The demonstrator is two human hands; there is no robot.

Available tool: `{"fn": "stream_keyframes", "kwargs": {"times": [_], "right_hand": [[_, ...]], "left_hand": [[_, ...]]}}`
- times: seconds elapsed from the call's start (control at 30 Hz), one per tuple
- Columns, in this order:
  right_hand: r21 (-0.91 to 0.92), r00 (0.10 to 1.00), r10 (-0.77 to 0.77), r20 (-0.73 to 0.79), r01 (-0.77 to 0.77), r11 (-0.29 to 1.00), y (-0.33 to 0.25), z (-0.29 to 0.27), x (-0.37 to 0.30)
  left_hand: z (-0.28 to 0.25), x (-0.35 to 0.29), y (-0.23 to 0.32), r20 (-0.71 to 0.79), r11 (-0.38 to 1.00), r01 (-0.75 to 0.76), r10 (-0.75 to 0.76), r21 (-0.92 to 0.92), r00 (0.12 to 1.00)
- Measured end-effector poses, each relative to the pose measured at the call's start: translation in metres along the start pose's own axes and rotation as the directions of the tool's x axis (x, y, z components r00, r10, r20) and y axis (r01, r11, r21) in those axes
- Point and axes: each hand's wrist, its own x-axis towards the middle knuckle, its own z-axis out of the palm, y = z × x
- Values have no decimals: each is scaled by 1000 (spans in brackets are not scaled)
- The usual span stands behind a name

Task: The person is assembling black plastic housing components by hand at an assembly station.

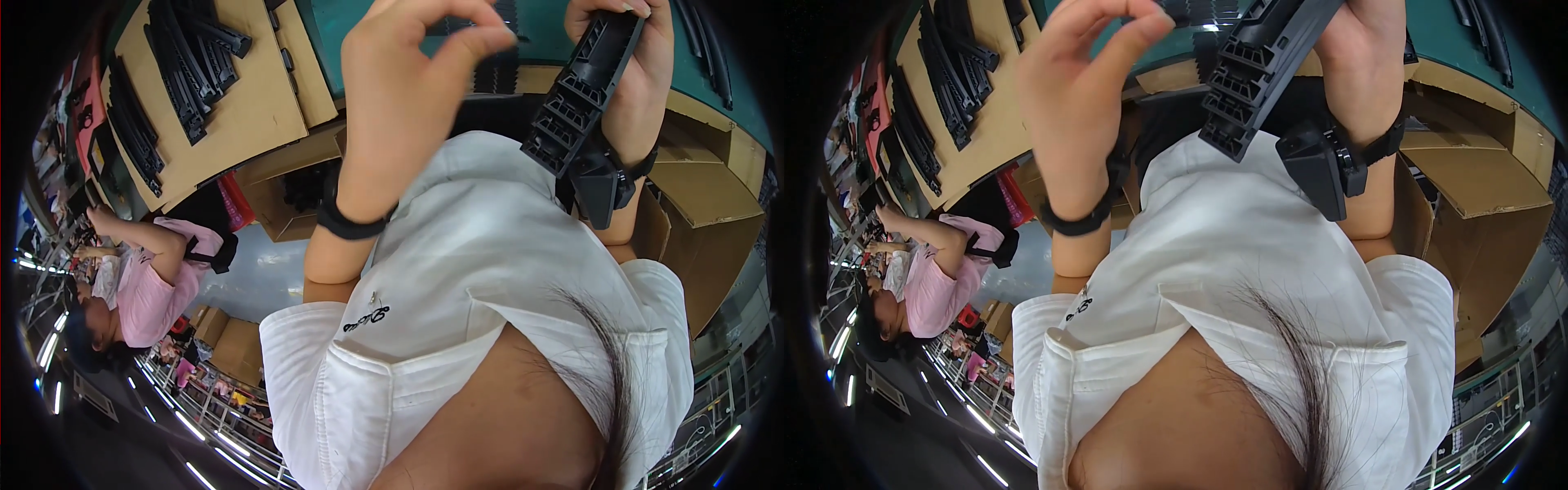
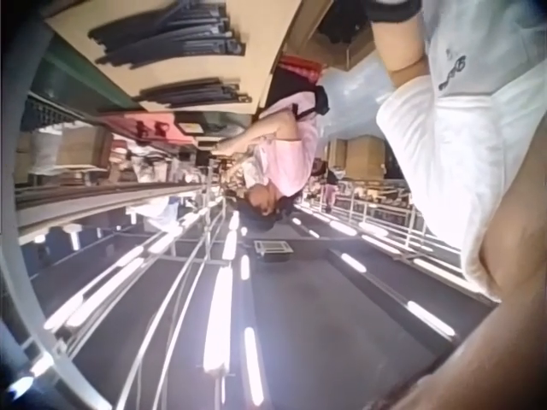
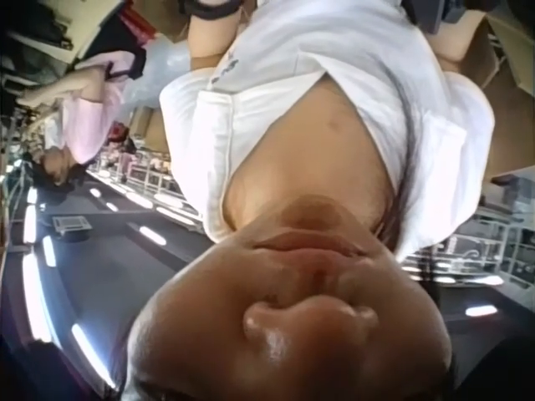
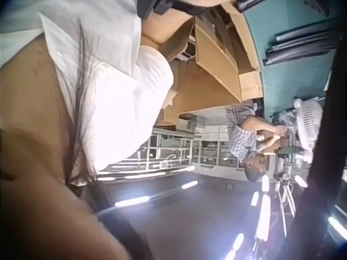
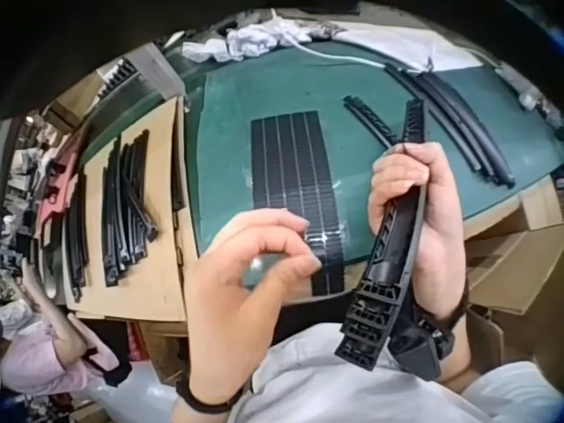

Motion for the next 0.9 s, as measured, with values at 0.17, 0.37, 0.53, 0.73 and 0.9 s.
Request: {"fn": "stream_keyframes", "kwargs": {"times": [0.17, 0.37, 0.53, 0.73, 0.9], "right_hand": [[48, 997, 72, 19, -73, 996, 9, 6, -2], [48, 994, 99, 49, -101, 994, 11, 9, -3], [33, 993, 95, 65, -98, 995, 11, 10, -3], [21, 992, 92, 85, -94, 995, 12, 9, -4], [8, 993, 86, 82, -87, 996, 12, 10, -6]], "left_hand": [[22, 0, -14, -315, 515, -713, 657, -477, 685], [23, -10, -5, -202, 605, -540, 536, -585, 820], [23, -14, -2, -92, 660, -375, 422, -651, 902], [24, -21, 5, 52, 701, -164, 276, -694, 960], [25, -23, 8, 177, 708, 18, 152, -706, 972]]}}
